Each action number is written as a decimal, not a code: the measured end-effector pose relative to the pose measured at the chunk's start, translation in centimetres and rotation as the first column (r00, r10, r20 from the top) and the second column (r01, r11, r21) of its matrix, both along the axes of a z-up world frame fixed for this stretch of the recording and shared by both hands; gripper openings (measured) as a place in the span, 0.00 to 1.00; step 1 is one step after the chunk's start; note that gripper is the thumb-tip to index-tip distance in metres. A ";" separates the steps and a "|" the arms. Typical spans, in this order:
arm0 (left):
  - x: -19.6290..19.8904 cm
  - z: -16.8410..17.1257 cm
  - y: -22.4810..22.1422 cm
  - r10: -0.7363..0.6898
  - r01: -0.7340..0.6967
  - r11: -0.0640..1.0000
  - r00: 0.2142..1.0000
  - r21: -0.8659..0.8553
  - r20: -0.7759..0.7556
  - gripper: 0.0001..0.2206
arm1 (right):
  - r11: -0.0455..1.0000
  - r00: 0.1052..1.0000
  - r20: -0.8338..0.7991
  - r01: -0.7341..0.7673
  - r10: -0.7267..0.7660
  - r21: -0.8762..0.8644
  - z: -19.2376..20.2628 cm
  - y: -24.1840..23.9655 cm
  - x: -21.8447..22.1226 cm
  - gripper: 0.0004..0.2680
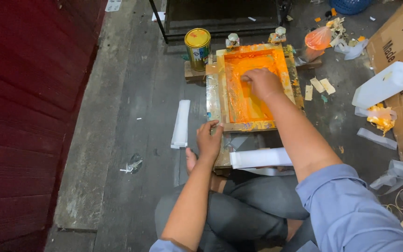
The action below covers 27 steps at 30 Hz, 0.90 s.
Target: A person prepares a screen printing frame by applying adhesive strips to the edges and spreading orange ink across the screen using a wooden block.
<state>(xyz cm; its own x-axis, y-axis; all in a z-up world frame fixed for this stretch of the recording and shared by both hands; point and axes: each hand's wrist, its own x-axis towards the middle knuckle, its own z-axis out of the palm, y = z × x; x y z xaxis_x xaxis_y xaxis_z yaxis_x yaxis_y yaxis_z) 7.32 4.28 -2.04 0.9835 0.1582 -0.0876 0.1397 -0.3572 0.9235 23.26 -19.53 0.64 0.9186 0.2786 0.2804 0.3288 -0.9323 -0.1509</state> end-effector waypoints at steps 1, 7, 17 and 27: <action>0.1 0.0 0.1 0.001 -0.001 1.000 1.000 0.001 0.000 0.13 | 1.000 1.000 0.000 -0.001 0.001 0.001 -0.7 -0.1 0.6 0.07; 0.3 0.0 0.0 0.005 -0.005 1.000 1.000 -0.020 -0.004 0.13 | 0.996 0.996 -0.078 0.037 -0.044 -0.085 -1.5 -0.9 1.1 0.10; 0.3 -0.8 -0.1 0.008 -0.008 1.000 1.000 -0.018 -0.005 0.13 | 0.984 0.842 -0.540 -0.083 -0.016 -0.158 4.8 -0.7 -7.6 0.09; 0.0 0.1 -0.2 0.012 -0.012 1.000 1.000 -0.018 -0.005 0.12 | 0.982 0.771 -0.634 -0.077 -0.050 -0.171 6.6 -0.1 -6.4 0.17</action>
